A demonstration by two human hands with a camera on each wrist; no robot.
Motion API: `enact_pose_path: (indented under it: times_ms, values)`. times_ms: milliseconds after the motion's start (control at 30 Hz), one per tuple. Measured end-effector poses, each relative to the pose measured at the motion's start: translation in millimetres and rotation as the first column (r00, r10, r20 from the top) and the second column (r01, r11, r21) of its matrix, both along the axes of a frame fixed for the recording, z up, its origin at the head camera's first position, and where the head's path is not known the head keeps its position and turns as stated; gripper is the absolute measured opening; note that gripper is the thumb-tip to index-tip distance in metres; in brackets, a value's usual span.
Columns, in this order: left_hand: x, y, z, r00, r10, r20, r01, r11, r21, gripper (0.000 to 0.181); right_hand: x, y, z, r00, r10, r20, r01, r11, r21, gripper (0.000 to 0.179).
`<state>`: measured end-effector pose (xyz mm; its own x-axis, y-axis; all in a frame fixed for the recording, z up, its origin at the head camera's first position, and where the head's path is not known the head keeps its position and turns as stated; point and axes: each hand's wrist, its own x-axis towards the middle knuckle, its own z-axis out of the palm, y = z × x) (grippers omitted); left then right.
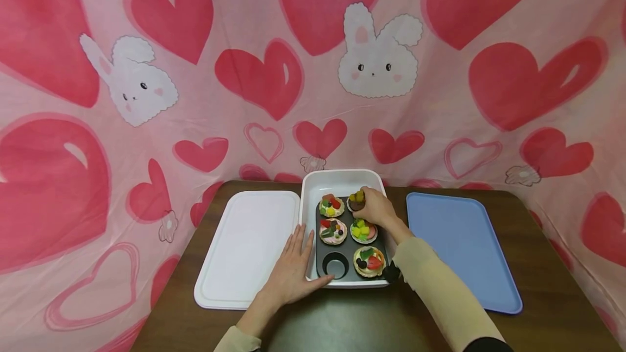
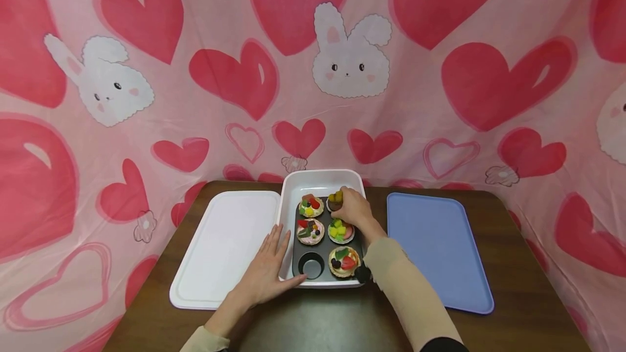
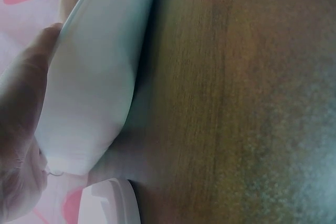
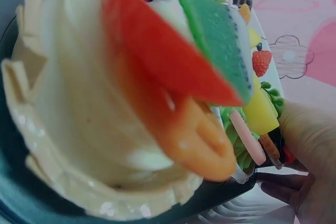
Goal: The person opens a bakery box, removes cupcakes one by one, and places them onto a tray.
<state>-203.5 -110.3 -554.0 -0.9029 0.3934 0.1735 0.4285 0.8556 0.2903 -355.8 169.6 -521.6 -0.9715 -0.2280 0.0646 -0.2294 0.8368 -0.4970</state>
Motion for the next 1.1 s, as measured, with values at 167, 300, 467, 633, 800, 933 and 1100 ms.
enact_pose_path:
  times_ms: [167,300,467,633,800,933,1100]
  values:
    - [-0.3,-0.7,-1.4,1.000,0.001,0.003,-0.001,1.000,-0.001,0.119,1.4,-1.0,0.5,1.000,0.002,-0.017,-0.003,1.000,-0.016,0.067]
    - [-1.0,-0.5,-2.2,1.000,0.003,0.009,-0.003,1.000,-0.006,0.119,1.6,-1.2,0.1,1.000,0.003,-0.014,-0.003,1.000,-0.024,0.066]
    - [-0.1,0.0,-0.9,1.000,0.003,0.011,-0.003,1.000,0.006,0.119,2.1,-0.7,-0.6,1.000,0.005,-0.012,-0.006,1.000,-0.030,0.068]
    - [0.4,1.0,-2.3,1.000,0.000,0.013,0.000,1.000,0.016,0.119,3.0,0.5,-2.3,1.000,0.007,-0.003,-0.007,0.999,-0.033,0.065]
    - [0.7,2.0,-4.0,1.000,0.000,0.021,0.000,1.000,0.014,0.119,3.0,3.5,-2.4,1.000,0.011,0.006,-0.011,0.999,-0.033,0.059]
    - [0.5,1.9,-3.0,0.999,0.002,0.032,-0.002,1.000,0.015,0.119,3.4,4.1,4.3,1.000,0.023,0.009,-0.022,0.999,-0.025,0.053]
    - [0.3,0.2,-0.5,0.999,0.005,0.041,-0.006,1.000,0.008,0.119,-2.2,5.2,16.8,0.998,0.068,0.011,-0.067,0.996,-0.056,0.048]
